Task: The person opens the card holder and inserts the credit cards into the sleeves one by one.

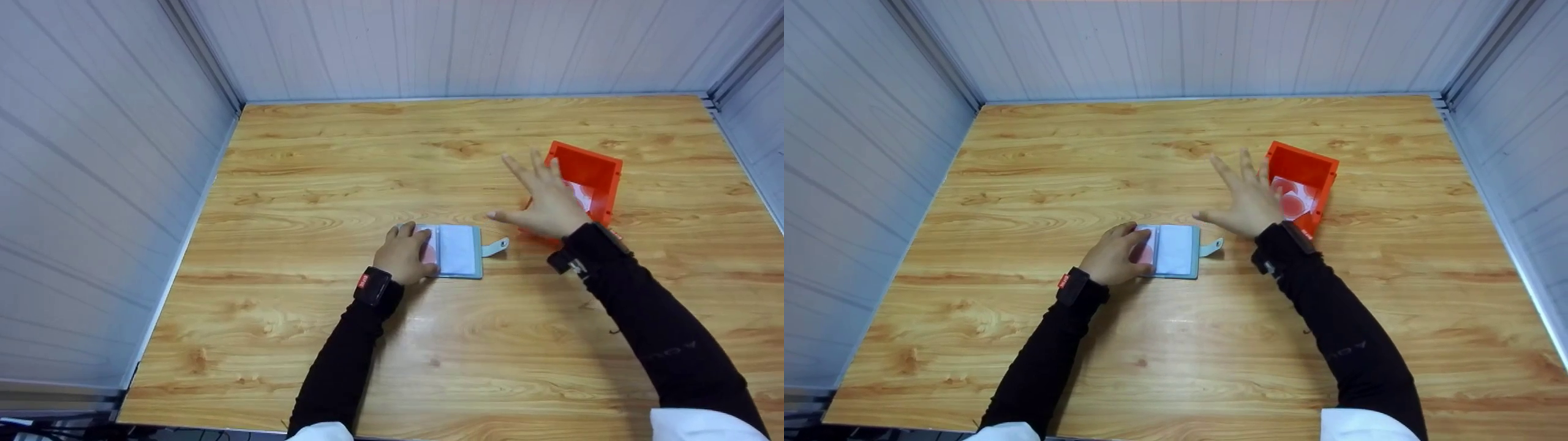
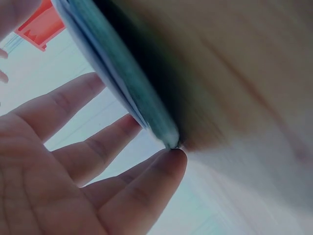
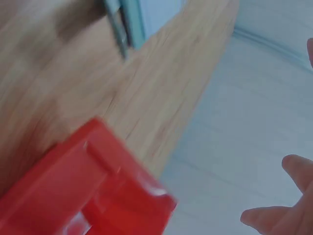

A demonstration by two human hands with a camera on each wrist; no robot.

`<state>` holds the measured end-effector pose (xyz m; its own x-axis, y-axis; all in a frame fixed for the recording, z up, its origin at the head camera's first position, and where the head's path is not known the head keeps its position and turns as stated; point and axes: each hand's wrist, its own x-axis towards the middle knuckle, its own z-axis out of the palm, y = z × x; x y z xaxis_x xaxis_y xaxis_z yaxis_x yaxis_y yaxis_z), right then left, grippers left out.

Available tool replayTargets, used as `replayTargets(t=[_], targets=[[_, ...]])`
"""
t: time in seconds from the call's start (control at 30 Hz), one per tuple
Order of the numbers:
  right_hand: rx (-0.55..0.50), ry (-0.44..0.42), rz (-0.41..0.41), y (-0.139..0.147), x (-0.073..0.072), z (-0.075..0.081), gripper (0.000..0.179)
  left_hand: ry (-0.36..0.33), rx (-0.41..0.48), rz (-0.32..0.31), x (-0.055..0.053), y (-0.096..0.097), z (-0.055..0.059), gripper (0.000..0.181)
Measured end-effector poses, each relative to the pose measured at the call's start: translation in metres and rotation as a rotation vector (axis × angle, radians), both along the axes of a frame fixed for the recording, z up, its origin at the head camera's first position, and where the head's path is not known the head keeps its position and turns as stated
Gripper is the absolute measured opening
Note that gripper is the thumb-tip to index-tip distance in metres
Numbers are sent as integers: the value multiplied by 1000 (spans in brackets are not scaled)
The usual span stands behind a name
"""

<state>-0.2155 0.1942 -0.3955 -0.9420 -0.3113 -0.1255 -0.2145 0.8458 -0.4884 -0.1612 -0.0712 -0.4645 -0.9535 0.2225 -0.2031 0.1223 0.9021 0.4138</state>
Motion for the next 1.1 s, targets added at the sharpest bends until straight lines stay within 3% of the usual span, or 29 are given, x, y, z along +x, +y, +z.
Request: replayTargets(t=[0.47, 0.67, 0.83, 1.1], targets=[[53, -69, -133, 53, -29, -9, 101, -8, 16, 5, -1, 2, 2, 73], [53, -149, -96, 65, -37, -13, 94, -11, 25, 0, -3, 4, 2, 72], [44, -166, -67, 73, -42, -13, 85, -7, 31, -2, -4, 7, 2, 73], [184, -175, -56, 71, -49, -22, 91, -8, 22, 8, -5, 8, 1, 73]])
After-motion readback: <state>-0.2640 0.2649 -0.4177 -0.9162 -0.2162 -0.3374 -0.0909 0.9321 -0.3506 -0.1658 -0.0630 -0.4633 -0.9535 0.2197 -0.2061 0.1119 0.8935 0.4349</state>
